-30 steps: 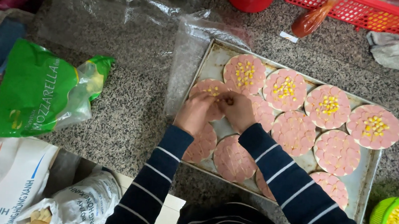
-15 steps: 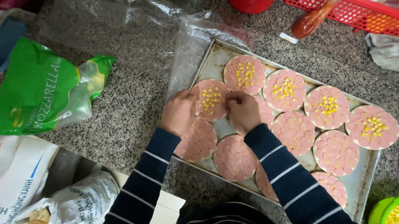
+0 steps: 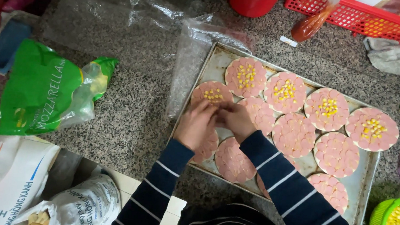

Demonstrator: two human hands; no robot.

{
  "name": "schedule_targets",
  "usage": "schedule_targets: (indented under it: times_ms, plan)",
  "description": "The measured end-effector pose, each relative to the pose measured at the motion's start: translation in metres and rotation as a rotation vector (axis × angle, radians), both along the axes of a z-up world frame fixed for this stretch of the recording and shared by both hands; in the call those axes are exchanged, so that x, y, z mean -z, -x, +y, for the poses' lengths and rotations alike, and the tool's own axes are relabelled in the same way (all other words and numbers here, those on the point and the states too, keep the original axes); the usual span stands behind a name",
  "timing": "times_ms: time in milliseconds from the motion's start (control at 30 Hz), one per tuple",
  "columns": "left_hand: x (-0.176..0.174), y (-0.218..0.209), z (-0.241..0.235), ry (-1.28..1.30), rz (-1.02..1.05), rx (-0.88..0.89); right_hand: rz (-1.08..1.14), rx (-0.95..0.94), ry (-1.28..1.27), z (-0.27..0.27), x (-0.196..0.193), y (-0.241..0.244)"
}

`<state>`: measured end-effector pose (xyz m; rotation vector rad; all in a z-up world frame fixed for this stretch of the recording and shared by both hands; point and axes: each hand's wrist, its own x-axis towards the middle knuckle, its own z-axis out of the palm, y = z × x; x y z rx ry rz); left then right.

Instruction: The person places corn kernels by hand onto round pizza bases that already have ham and cheese on a metal tray. The person repeatedly reaches into a green colander to pick up corn and distributes it across the pizzas.

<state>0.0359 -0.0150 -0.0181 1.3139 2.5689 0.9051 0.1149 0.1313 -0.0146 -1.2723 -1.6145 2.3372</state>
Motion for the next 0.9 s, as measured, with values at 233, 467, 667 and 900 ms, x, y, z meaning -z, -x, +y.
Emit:
schedule_targets:
  times_ms: [233,467,667,900]
  plan:
    - [-0.005,-0.015,-0.005,0.015,-0.076,-0.055,0.000,0.019,0.047,-0.007,-0.039,-0.018]
    - [-0.006,-0.059,0.018,-0.026,0.216,0.042,-0.036,0.302,0.242,0.009,-0.038,-0.076]
    - [-0.058,-0.126,0.053,-0.261,-0.192,0.299,0.109,0.300,0.146,0.060,-0.047,-0.211]
    - [-0.070,-0.254,0.110,-0.259,-0.331,0.384,-0.009,0.485,-0.168,0.137,-0.089,-0.439]
